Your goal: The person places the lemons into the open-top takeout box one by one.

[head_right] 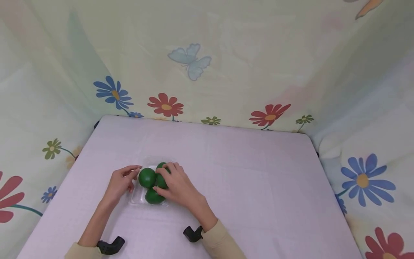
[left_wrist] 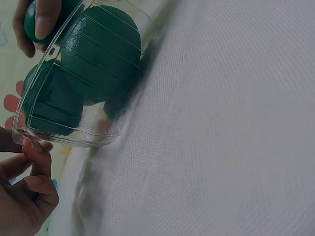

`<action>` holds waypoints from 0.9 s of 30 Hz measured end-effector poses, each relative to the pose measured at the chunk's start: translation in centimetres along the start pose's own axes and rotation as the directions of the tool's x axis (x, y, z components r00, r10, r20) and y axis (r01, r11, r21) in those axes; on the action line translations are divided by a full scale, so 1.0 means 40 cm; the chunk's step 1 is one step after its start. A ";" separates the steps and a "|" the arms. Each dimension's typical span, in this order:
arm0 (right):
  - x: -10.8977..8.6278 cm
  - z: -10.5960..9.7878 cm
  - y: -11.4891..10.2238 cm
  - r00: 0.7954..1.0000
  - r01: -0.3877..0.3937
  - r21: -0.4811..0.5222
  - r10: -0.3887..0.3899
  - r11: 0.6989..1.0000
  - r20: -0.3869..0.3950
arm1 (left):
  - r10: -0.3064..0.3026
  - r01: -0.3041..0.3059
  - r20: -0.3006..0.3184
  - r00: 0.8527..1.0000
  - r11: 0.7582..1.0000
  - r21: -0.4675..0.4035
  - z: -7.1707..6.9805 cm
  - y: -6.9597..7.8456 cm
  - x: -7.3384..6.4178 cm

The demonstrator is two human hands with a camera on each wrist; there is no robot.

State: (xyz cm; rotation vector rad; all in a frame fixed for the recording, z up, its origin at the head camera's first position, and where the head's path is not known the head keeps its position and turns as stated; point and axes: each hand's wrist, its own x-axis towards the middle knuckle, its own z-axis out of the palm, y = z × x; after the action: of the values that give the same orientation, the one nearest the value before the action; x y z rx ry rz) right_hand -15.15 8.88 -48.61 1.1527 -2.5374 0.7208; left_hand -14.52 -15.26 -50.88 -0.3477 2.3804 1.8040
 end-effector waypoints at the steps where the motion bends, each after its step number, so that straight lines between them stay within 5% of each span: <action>1: 0.004 0.010 0.000 1.000 0.011 -0.018 -0.011 1.000 -0.004 | -0.004 0.004 0.001 1.000 1.000 -0.005 0.002 -0.001 0.000; 15: 0.015 0.045 0.001 0.996 -0.030 -0.045 0.034 0.999 0.082 | -0.008 0.010 0.043 0.999 0.998 -0.058 -0.005 0.003 -0.002; 27: -0.026 -0.012 0.008 0.999 -0.050 0.010 0.050 0.999 0.000 | 0.010 -0.011 0.037 0.999 0.999 0.033 -0.004 0.009 0.010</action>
State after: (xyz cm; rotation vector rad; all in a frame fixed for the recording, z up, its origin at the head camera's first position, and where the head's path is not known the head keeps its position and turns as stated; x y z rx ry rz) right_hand -14.69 9.96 -48.76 1.0954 -2.5740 0.7457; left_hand -15.01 -15.36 -50.60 -0.2961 2.3887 1.7568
